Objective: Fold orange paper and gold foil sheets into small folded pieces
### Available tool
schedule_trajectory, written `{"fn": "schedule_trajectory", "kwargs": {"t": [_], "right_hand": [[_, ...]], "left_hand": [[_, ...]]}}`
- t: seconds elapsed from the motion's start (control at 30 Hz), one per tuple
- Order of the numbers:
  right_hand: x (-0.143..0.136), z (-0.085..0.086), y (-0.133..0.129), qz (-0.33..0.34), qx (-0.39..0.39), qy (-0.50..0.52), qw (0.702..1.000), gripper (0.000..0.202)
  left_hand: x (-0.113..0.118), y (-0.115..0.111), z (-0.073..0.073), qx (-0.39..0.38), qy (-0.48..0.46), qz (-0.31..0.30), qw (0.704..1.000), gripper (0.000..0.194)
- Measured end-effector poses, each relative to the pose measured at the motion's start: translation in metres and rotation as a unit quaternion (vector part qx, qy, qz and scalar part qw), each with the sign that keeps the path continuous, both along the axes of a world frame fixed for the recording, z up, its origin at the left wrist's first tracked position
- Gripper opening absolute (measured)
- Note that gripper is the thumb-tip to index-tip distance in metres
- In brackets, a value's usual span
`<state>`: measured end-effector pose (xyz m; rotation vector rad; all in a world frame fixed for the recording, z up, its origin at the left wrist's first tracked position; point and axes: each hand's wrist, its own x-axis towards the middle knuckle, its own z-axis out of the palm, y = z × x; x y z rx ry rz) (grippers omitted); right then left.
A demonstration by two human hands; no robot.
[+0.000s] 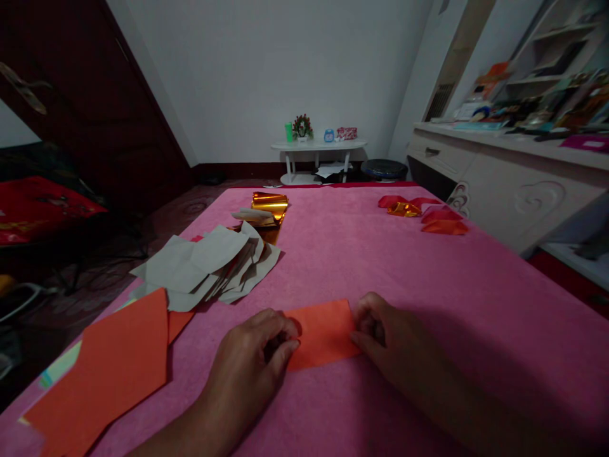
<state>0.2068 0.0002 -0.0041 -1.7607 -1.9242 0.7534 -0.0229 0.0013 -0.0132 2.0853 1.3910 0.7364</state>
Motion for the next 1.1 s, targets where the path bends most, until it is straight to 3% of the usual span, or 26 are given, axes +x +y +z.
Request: {"fn": "schedule_trajectory", "kwargs": {"t": [0.13,0.27,0.37,0.5,0.73,0.83,0.93,1.0,1.1], "right_hand": [[0.001,0.0,-0.004,0.034,0.021,-0.015,0.999,0.011],[0.004,0.006,-0.009,0.064,0.029,-0.008,0.997,0.009],[0.006,0.012,-0.011,0.08,0.014,-0.018,0.997,0.021],[0.005,0.015,-0.009,0.107,0.019,-0.027,0.994,0.024],[0.002,0.003,-0.011,0.116,0.113,-0.045,0.986,0.024],[0.003,-0.002,-0.01,0.11,0.134,-0.002,0.985,0.023],[0.001,0.001,-0.007,0.103,0.126,0.099,0.982,0.013],[-0.003,0.008,-0.004,0.096,0.114,0.172,0.974,0.012],[-0.01,0.019,-0.002,0.085,0.1,0.224,0.966,0.014]], "left_hand": [[-0.002,-0.004,-0.001,0.092,-0.004,-0.06,0.994,0.019],[-0.001,-0.012,0.007,0.175,0.096,-0.129,0.971,0.023],[0.002,-0.019,0.016,0.163,0.151,-0.132,0.966,0.023],[0.01,-0.02,0.02,0.166,0.214,-0.131,0.954,0.029],[0.02,-0.009,0.015,0.164,0.286,-0.13,0.935,0.023],[0.015,-0.001,0.015,0.148,0.202,-0.099,0.963,0.021],[0.01,0.01,0.018,0.039,0.014,-0.057,0.998,0.017],[0.007,0.016,0.022,-0.078,-0.122,-0.04,0.989,0.019],[0.005,0.02,0.026,-0.224,-0.26,-0.037,0.938,0.028]]}}
